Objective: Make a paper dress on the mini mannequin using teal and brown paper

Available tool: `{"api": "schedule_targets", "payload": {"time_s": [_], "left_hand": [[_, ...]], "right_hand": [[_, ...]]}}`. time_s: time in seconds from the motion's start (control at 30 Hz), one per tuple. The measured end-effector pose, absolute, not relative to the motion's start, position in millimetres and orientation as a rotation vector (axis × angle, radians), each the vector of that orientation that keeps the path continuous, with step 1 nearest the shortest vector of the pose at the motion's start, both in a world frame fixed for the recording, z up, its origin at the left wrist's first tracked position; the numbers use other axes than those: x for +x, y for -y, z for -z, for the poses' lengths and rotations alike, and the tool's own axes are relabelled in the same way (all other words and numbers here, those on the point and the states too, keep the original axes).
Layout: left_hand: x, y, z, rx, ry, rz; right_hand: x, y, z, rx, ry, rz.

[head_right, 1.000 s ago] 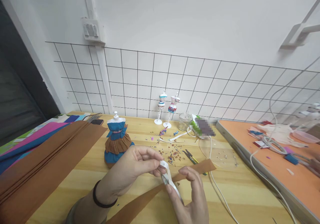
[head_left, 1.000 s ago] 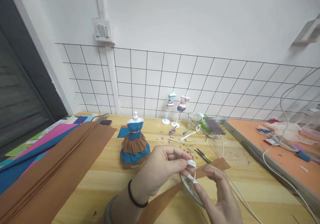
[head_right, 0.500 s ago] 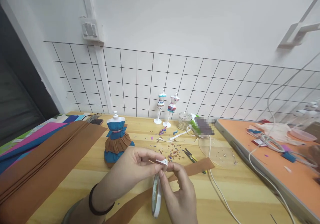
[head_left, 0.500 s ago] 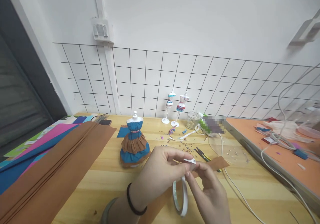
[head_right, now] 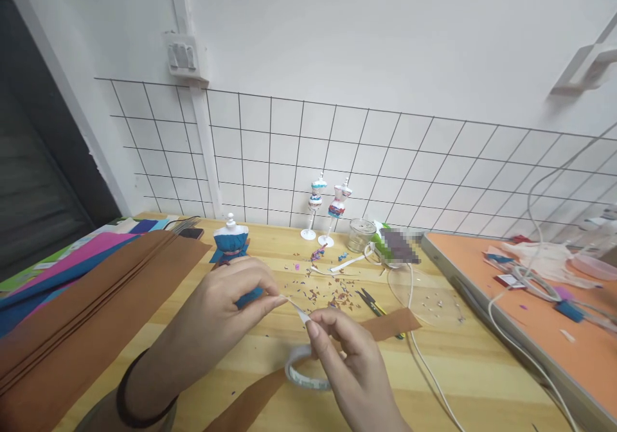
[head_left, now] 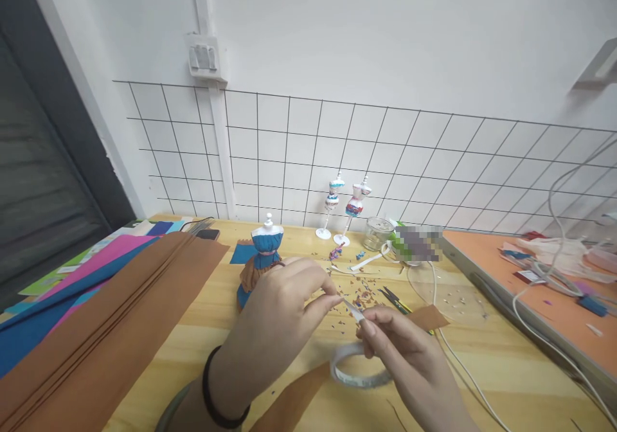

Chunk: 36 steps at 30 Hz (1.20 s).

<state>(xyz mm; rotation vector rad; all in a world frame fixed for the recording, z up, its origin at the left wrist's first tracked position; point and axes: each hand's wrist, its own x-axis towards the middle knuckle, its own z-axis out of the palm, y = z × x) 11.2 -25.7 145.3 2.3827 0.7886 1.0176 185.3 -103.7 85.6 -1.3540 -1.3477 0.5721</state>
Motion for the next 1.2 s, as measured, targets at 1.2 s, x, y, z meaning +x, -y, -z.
{"api": "schedule_targets", "payload": {"time_s": [1.2], "left_hand": [[-57,-23,-145,1.697,-1.239,-1.262]], "right_hand": [[173,52,-119,-1.058,1.933,0.04]]}}
